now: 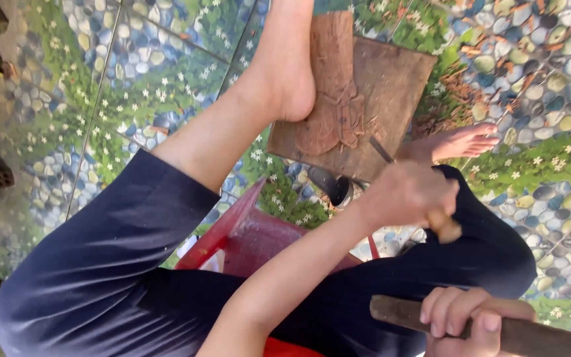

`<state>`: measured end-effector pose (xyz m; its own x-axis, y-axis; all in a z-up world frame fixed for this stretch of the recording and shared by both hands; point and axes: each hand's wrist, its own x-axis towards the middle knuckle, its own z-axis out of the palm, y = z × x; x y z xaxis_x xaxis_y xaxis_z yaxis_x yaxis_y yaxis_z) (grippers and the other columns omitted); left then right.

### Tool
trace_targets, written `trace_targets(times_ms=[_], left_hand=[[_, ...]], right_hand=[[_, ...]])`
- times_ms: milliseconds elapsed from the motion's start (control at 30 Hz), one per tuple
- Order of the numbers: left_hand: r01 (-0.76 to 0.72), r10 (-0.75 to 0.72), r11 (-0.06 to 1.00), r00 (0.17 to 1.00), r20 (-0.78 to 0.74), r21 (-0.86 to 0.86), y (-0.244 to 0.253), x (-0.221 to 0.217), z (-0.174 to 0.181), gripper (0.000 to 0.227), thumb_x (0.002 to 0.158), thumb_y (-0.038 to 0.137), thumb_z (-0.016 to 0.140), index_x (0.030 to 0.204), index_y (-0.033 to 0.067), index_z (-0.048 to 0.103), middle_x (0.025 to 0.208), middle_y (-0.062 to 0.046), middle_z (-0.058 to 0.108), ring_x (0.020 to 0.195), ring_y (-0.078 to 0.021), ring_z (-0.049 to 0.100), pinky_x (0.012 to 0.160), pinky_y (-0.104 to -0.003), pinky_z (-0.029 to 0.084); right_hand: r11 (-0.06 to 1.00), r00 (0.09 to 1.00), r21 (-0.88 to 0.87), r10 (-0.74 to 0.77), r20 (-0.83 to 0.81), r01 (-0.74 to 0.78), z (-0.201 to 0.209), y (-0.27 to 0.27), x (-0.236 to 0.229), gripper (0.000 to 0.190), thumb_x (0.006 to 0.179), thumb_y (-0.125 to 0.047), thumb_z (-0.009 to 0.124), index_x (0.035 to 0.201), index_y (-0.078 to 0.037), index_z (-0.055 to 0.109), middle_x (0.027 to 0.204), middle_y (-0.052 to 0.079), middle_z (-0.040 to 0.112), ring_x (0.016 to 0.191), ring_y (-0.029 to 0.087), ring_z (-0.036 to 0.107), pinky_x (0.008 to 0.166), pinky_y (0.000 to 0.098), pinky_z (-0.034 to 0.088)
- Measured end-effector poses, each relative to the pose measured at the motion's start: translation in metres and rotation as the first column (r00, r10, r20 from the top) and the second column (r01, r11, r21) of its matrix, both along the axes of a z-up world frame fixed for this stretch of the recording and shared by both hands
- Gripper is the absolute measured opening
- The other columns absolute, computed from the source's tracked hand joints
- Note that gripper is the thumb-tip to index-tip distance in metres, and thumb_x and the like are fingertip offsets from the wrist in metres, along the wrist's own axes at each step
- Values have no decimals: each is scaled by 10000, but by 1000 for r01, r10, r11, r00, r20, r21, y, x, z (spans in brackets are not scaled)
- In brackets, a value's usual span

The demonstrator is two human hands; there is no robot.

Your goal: Carving a decorative design into a wooden block using a hammer and chisel while sitting on a low stool.

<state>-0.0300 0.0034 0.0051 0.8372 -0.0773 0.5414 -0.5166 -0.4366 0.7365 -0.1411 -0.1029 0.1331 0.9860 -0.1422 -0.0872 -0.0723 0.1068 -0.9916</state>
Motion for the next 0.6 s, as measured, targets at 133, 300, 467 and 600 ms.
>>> trace_targets(times_ms=[133, 300, 467, 600], left_hand=[[51, -52, 998, 998, -19, -23, -9, -10, 21, 209, 814, -6, 619, 724, 136, 495, 605, -13, 476, 547, -234, 504, 521, -386, 327], [-4, 7, 999, 997, -75, 46, 1, -7, 5, 244, 883, 270, 682, 707, 172, 545, 580, 38, 550, 533, -170, 588, 480, -336, 403], [-19, 31, 994, 993, -113, 108, 3, -10, -8, 168, 821, 151, 743, 749, 172, 592, 599, 27, 584, 550, -186, 614, 482, -336, 425], [-11, 34, 989, 988, -152, 145, 0, -7, -10, 208, 834, 252, 752, 750, 161, 585, 615, 20, 598, 566, -203, 627, 469, -356, 425]], right_hand=[[996, 993, 25, -80, -92, 82, 0, 3, 6, 333, 1012, -439, 572, 884, -208, 370, 543, -34, 228, 355, 80, 246, 369, 249, 270], [997, 992, 29, -71, -106, 75, -5, 1, 7, 258, 1017, -353, 525, 875, -194, 381, 549, -30, 244, 342, 86, 244, 347, 248, 274], [996, 990, 70, -48, -134, 58, -13, -5, 3, 204, 1012, -307, 509, 895, -191, 388, 540, -28, 280, 334, 93, 267, 333, 253, 291], [996, 992, 72, -34, -121, 43, -10, -1, 5, 197, 1012, -298, 500, 891, -194, 386, 540, -25, 268, 332, 93, 260, 333, 252, 291]])
